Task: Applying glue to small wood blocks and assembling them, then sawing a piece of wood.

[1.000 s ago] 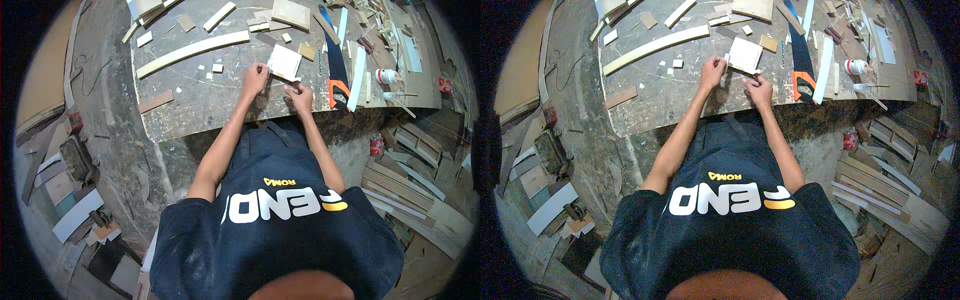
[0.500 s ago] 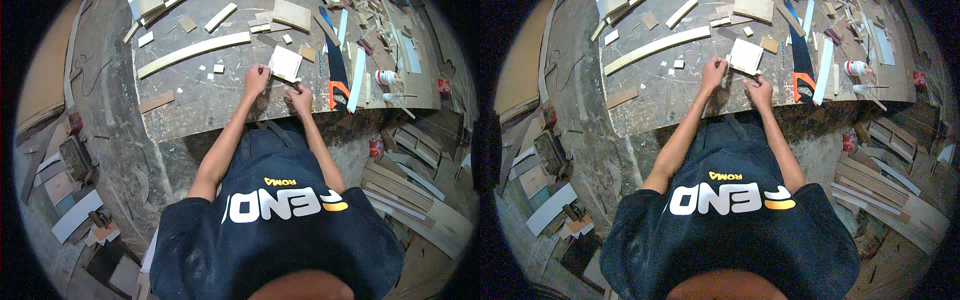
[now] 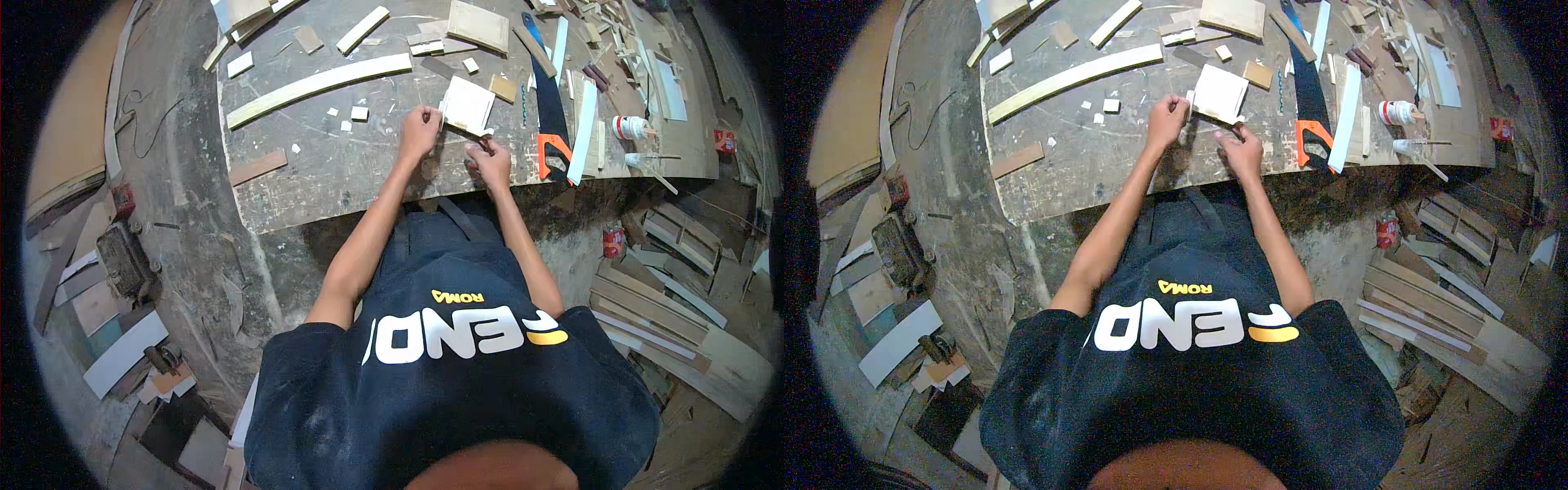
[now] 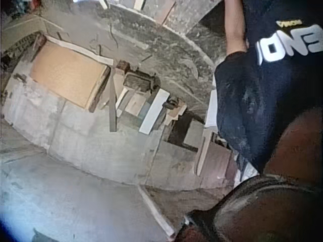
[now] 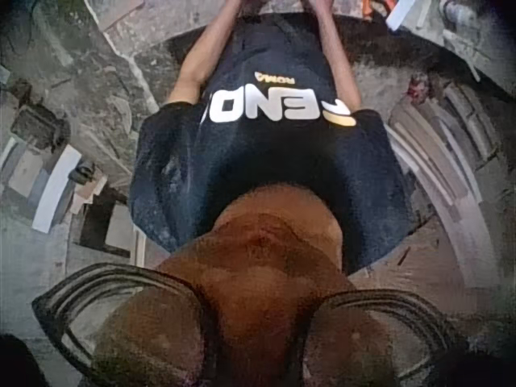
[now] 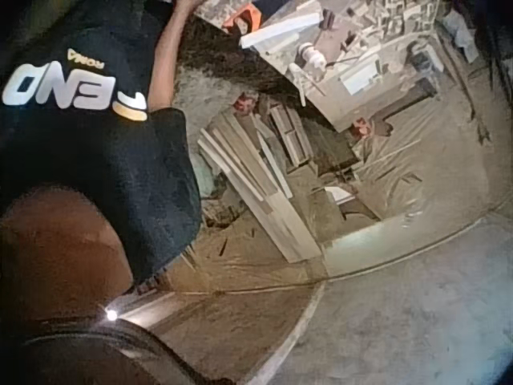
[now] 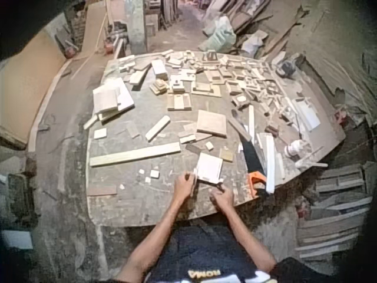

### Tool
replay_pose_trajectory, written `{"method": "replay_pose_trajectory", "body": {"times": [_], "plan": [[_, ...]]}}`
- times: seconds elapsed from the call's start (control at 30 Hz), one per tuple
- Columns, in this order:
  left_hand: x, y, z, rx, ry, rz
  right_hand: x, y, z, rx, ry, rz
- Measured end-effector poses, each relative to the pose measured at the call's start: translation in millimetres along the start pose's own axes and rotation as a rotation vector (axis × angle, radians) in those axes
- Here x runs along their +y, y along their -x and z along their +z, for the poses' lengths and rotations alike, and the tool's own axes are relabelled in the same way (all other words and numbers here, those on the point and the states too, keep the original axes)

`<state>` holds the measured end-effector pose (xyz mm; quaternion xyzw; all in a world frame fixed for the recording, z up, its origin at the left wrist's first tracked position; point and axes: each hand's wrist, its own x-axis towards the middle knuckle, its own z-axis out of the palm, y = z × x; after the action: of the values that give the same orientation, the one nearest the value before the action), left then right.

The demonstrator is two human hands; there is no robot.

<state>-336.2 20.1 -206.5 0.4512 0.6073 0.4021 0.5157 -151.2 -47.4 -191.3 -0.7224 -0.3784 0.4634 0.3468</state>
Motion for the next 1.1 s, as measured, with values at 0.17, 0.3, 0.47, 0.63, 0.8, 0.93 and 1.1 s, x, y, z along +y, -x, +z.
{"method": "replay_pose_trajectory", "body": {"times": [0.17, 0.3, 0.47, 0.63, 0.8, 0.93, 1.1], "plan": [[0, 2, 1, 0.018, -0.015, 0.033, -7, 4, 4, 0.048, 0.02, -0.024], [-5, 0, -3, -0.012, 0.007, 0.009, -19, 8, 3, -0.036, 0.123, 0.109], [-6, 2, -5, 0.085, -0.09, 0.077, 1, 0, -17, 0.013, 0.196, -0.182], [-22, 15, -44, 0.159, 0.045, 0.024, 16, -1, -101, 0.415, 0.935, -0.388], [-22, 45, -88, 0.12, 0.056, -0.014, 53, -27, -179, 0.241, 1.059, -0.195], [-5, 79, -116, 0.083, 0.177, -0.197, 37, -35, -207, 0.005, 1.2, -0.299], [-57, 88, -163, 0.089, 0.266, -0.176, 25, -27, -203, -0.146, 1.362, -0.519]]}}
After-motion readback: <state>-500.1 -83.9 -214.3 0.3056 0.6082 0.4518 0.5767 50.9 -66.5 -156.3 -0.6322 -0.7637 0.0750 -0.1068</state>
